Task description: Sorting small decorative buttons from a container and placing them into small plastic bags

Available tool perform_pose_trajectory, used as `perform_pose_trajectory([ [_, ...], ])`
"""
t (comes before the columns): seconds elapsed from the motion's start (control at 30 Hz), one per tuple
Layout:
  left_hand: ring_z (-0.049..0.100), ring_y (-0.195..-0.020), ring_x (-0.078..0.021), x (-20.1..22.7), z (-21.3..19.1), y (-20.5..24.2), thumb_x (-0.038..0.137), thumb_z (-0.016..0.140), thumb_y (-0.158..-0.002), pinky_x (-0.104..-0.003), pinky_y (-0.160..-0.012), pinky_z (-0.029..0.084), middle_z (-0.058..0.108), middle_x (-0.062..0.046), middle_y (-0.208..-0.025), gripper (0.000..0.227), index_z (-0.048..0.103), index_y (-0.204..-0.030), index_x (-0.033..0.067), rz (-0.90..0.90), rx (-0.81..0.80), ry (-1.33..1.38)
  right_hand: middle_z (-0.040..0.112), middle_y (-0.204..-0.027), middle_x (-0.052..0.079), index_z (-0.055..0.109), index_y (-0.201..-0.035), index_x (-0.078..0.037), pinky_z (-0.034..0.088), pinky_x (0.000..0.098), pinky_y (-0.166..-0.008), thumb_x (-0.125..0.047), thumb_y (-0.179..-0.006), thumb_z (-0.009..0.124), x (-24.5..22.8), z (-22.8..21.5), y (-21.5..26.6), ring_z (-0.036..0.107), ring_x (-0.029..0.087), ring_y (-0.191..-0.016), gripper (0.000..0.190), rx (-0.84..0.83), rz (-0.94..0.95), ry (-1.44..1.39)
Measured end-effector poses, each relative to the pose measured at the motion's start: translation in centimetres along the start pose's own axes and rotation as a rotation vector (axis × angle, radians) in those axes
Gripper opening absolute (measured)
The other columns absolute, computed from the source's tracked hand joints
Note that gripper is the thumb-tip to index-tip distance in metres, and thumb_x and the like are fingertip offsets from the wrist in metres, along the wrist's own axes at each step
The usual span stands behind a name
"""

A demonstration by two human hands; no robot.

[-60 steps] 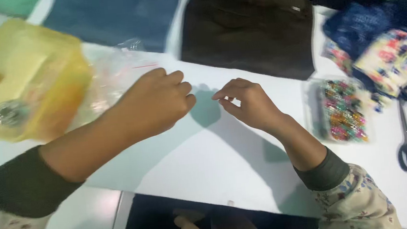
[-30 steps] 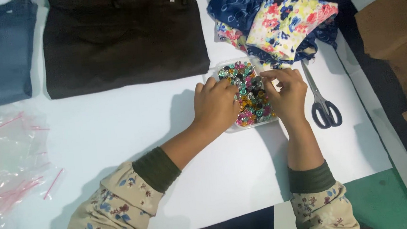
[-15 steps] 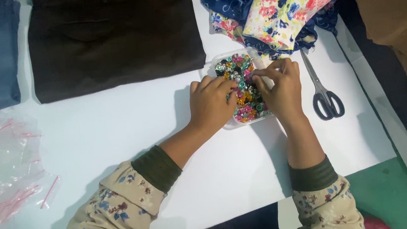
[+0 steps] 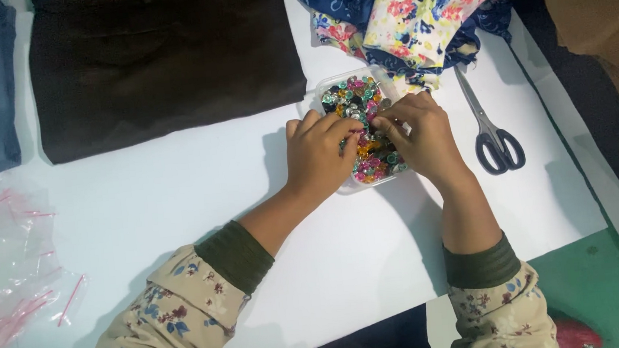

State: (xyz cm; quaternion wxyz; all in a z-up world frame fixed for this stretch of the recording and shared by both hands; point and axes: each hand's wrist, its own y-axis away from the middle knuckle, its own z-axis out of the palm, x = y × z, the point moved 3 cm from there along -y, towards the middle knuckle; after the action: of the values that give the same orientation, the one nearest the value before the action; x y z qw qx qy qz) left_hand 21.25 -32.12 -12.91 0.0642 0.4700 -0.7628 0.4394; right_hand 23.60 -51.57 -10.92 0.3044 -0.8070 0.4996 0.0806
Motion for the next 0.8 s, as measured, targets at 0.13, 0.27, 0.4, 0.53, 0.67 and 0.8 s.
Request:
perform_pose_trajectory([
  [0.13,0.06,-0.083,-0.0205,0.1,-0.1,-0.1,0.016,0.073,-0.085,-0.04,-0.079,0.04,0.063,0.006,-0.08,0.016,0.073,-0.1,0.0221,0.001,-0.002,-0.004,0.07,-0.085,0.01,0.081,-0.098,-0.014,0.052,0.0408,-0.08,-0.023,-0.099,0.078,-0.9,-1.5,-0.3,0.063,0.028,-0.081,0.01,0.035,0.055,-0.081],
  [0.27,0.061,-0.085,-0.021,-0.2,0.2,0.1,0.016,0.073,-0.083,-0.042,-0.079,0.04,0.064,0.006,-0.082,0.019,0.073,-0.101,0.0221,-0.018,-0.008,0.004,0.07,-0.081,0.012,0.082,-0.101,-0.014,0.053,0.0421,-0.081,-0.018,-0.097,0.079,-2.0,-2.4,-0.5,0.063,0.029,-0.078,0.006,0.002,0.051,-0.136],
  [0.4,0.06,-0.084,-0.0198,-0.4,0.6,0.3,0.015,0.074,-0.079,-0.041,-0.08,0.04,0.063,0.007,-0.079,0.022,0.073,-0.1,0.0236,-0.017,0.022,0.008,0.073,-0.088,0.015,0.082,-0.106,-0.009,0.052,0.0427,-0.084,-0.017,-0.087,0.086,-2.6,-2.8,-0.4,0.064,0.031,-0.083,0.021,-0.073,0.044,-0.147],
  [0.53,0.06,-0.082,-0.0205,-0.5,0.8,0.2,0.016,0.074,-0.078,-0.041,-0.079,0.041,0.063,0.006,-0.076,0.019,0.073,-0.095,0.0225,-0.018,0.04,0.025,0.073,-0.093,0.022,0.081,-0.11,-0.005,0.051,0.0492,-0.088,-0.018,-0.077,0.091,-4.5,-3.4,-0.7,0.064,0.036,-0.087,0.036,-0.185,0.081,-0.24],
  [0.67,0.061,-0.082,-0.02,-0.8,1.0,0.1,0.015,0.075,-0.076,-0.041,-0.08,0.042,0.064,0.007,-0.075,0.019,0.073,-0.092,0.0229,-0.022,0.033,0.06,0.073,-0.093,0.022,0.079,-0.113,-0.004,0.05,0.0497,-0.089,-0.012,-0.073,0.09,-4.5,-3.2,-0.6,0.065,0.036,-0.086,0.042,-0.217,0.09,-0.24],
  [0.8,0.061,-0.083,-0.0192,-0.9,1.0,0.3,0.017,0.075,-0.074,-0.04,-0.079,0.042,0.063,0.008,-0.075,0.019,0.072,-0.091,0.0249,-0.027,0.052,0.055,0.075,-0.09,0.016,0.081,-0.111,-0.009,0.051,0.0433,-0.084,-0.005,-0.075,0.087,-2.9,-2.5,-0.2,0.067,0.032,-0.083,0.036,-0.179,0.086,-0.241],
])
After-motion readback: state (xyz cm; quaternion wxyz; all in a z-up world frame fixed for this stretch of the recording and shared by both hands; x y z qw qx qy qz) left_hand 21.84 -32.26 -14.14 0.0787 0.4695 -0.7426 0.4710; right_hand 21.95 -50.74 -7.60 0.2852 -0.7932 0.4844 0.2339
